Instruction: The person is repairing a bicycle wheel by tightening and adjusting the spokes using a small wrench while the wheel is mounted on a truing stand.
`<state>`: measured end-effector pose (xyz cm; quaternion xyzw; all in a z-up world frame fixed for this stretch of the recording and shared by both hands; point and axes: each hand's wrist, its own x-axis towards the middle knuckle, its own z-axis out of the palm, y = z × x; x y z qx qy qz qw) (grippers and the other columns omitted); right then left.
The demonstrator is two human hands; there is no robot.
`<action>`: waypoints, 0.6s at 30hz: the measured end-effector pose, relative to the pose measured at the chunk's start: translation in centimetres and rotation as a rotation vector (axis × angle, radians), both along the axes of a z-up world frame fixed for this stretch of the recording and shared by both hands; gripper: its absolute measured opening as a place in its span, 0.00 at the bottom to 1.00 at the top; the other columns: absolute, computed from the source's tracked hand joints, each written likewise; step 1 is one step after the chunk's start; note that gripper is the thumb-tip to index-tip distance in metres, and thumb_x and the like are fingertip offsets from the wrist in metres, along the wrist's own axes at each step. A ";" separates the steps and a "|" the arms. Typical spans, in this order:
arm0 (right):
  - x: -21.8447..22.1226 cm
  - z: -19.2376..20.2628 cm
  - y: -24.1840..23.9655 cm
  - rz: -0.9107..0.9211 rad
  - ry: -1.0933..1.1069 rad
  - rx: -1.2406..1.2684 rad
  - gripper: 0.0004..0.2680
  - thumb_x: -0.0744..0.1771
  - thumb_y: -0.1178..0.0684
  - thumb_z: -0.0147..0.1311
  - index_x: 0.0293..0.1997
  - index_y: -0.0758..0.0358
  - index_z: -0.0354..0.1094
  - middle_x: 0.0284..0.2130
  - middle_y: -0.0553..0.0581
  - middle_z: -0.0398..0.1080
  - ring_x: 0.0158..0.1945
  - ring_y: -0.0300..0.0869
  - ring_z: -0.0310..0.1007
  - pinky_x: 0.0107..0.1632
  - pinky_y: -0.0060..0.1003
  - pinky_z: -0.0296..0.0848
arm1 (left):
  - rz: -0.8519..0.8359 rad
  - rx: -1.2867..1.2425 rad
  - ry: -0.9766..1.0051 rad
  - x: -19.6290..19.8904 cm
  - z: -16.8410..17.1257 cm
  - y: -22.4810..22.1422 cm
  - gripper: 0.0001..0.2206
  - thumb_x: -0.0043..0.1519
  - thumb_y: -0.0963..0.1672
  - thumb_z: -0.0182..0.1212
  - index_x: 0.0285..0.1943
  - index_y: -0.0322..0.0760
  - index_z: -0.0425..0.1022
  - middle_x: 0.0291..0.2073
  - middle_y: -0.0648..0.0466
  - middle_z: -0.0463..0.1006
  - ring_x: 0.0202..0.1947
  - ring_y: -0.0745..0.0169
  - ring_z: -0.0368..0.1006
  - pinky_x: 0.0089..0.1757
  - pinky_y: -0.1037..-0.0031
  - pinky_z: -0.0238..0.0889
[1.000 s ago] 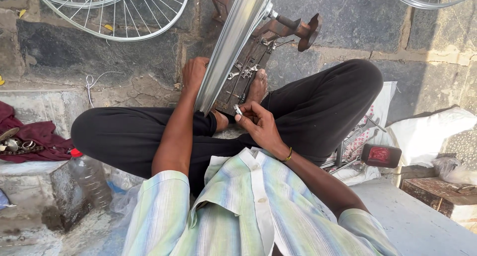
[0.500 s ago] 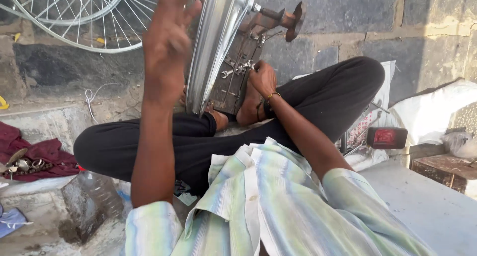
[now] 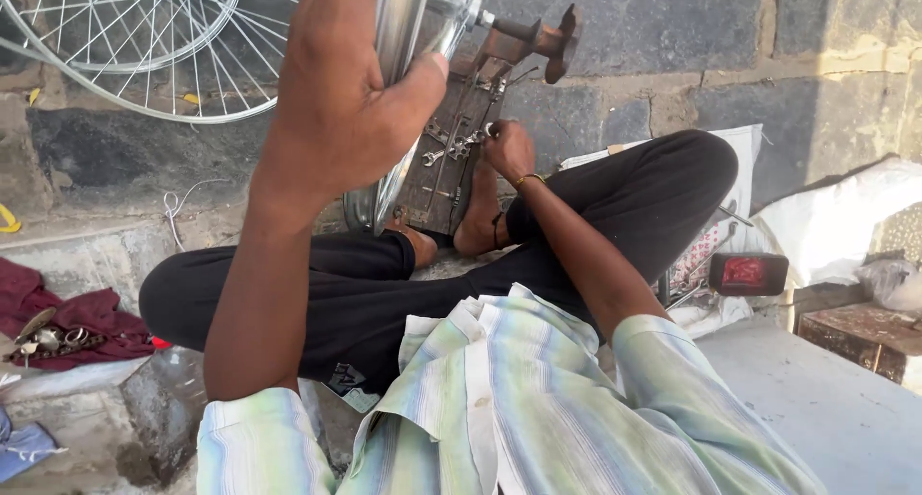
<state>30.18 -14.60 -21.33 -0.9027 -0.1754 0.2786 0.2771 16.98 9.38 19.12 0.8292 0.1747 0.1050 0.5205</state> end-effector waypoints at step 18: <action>3.8 19.3 4.2 -0.024 -0.418 0.469 0.08 0.73 0.53 0.50 0.48 0.69 0.68 0.37 0.61 0.70 0.39 0.47 0.73 0.45 0.45 0.73 | 0.372 -0.154 -0.043 5.9 -19.3 12.3 0.24 0.68 0.53 0.49 0.42 0.25 0.80 0.26 0.47 0.81 0.28 0.60 0.83 0.29 0.68 0.71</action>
